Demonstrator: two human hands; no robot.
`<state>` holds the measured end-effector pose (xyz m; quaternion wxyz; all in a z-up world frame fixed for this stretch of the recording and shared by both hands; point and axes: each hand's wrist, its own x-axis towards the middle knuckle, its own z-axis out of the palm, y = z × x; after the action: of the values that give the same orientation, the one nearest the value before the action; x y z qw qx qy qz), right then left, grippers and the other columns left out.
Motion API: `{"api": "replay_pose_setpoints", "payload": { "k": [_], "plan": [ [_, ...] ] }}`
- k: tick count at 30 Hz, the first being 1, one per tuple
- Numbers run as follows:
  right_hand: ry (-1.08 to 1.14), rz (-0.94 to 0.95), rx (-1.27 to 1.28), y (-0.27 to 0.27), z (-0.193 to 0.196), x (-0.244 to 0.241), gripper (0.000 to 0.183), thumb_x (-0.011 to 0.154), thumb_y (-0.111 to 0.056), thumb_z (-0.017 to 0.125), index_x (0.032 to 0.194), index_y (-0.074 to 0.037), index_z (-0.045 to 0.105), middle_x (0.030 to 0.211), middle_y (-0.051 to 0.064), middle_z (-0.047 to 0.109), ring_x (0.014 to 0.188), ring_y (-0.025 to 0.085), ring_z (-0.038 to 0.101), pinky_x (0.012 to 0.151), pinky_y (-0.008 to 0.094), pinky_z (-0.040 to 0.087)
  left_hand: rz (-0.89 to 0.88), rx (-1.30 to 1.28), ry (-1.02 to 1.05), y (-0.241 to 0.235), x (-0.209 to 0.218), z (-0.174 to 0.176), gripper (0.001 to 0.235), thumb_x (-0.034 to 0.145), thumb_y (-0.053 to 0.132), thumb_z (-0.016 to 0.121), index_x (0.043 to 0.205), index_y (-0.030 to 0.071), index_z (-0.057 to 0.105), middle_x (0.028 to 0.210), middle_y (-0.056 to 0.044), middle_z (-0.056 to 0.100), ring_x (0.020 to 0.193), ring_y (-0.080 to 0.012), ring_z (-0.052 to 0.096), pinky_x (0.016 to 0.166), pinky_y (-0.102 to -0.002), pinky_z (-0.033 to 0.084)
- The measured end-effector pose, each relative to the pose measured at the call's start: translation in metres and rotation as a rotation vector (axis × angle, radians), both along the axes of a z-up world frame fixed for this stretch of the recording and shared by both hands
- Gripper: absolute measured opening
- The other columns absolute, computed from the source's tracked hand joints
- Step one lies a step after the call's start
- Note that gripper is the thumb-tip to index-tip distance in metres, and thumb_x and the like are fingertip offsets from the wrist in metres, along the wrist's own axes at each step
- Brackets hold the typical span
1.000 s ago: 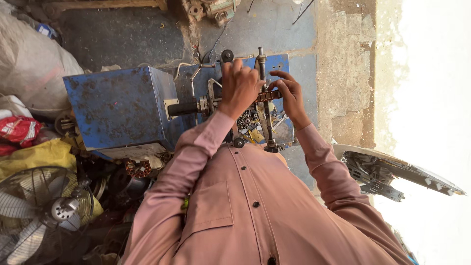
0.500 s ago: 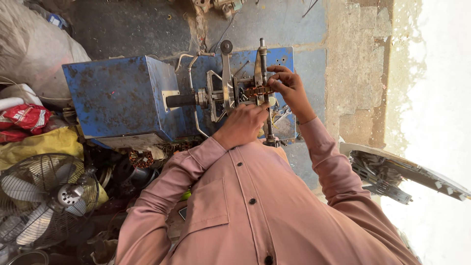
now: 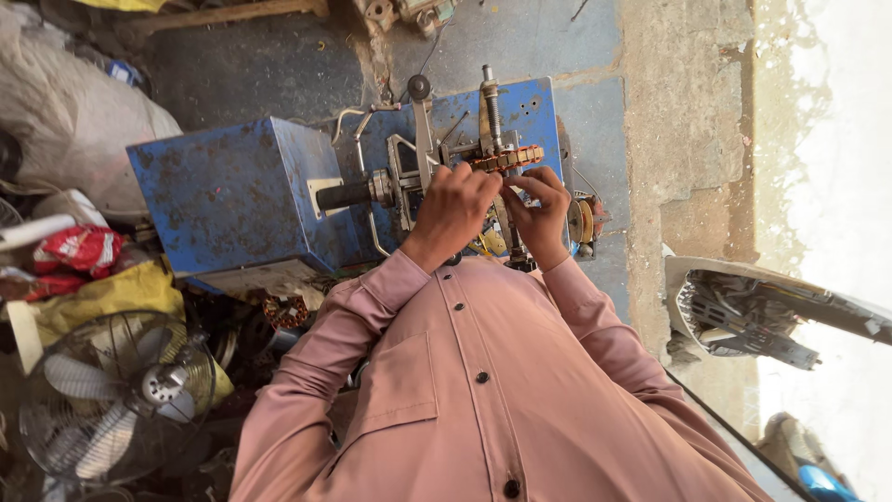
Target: The person is winding copper wire into the slots of an electric motor stator using a manual winding machine. They rotate the stator and guide the wire into each section by hand.
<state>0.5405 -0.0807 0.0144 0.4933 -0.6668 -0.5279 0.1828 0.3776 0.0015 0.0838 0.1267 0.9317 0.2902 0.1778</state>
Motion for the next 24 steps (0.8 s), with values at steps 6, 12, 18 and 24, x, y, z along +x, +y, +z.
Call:
{"api": "replay_pose_setpoints", "payload": {
  "k": [6,12,18,24],
  "plan": [
    [0.949,-0.128,-0.092,0.003,-0.022,-0.011,0.006,0.09,0.0,0.077,0.093,0.004,0.076,0.085,0.006,0.072,0.072,0.009,0.062,0.066,0.025,0.049,-0.19,0.147,-0.054,0.039,0.019,0.017,0.016,0.095,0.017,0.066,0.11,0.012,0.067,0.094,0.001,0.065,0.091,-0.0187,0.057,0.079,-0.038,0.041],
    [1.115,-0.216,-0.031,0.003,-0.027,-0.013,0.004,0.088,0.003,0.074,0.092,0.004,0.075,0.084,0.006,0.074,0.073,0.009,0.066,0.069,0.022,0.053,-0.235,0.117,-0.031,0.063,0.035,0.013,0.006,0.092,0.015,0.067,0.096,0.015,0.071,0.093,0.001,0.063,0.092,-0.0187,0.06,0.08,-0.039,0.042],
    [1.115,-0.25,-0.035,0.004,-0.026,-0.015,0.004,0.089,0.001,0.074,0.091,0.004,0.075,0.083,0.006,0.074,0.071,0.009,0.066,0.068,0.023,0.053,-0.21,-0.23,-0.17,0.076,0.052,0.004,0.011,0.092,0.018,0.072,0.087,0.009,0.073,0.082,-0.006,0.065,0.084,-0.0275,0.064,0.075,-0.045,0.045],
    [1.126,-0.284,-0.06,0.008,-0.033,-0.013,0.001,0.087,0.001,0.074,0.088,0.002,0.075,0.074,0.0,0.066,0.063,0.005,0.054,0.06,0.019,0.041,-0.214,-0.333,-0.208,0.082,0.054,-0.006,0.011,0.093,0.016,0.074,0.092,0.005,0.073,0.09,-0.009,0.069,0.09,-0.0312,0.067,0.082,-0.044,0.05]
  ]
}}
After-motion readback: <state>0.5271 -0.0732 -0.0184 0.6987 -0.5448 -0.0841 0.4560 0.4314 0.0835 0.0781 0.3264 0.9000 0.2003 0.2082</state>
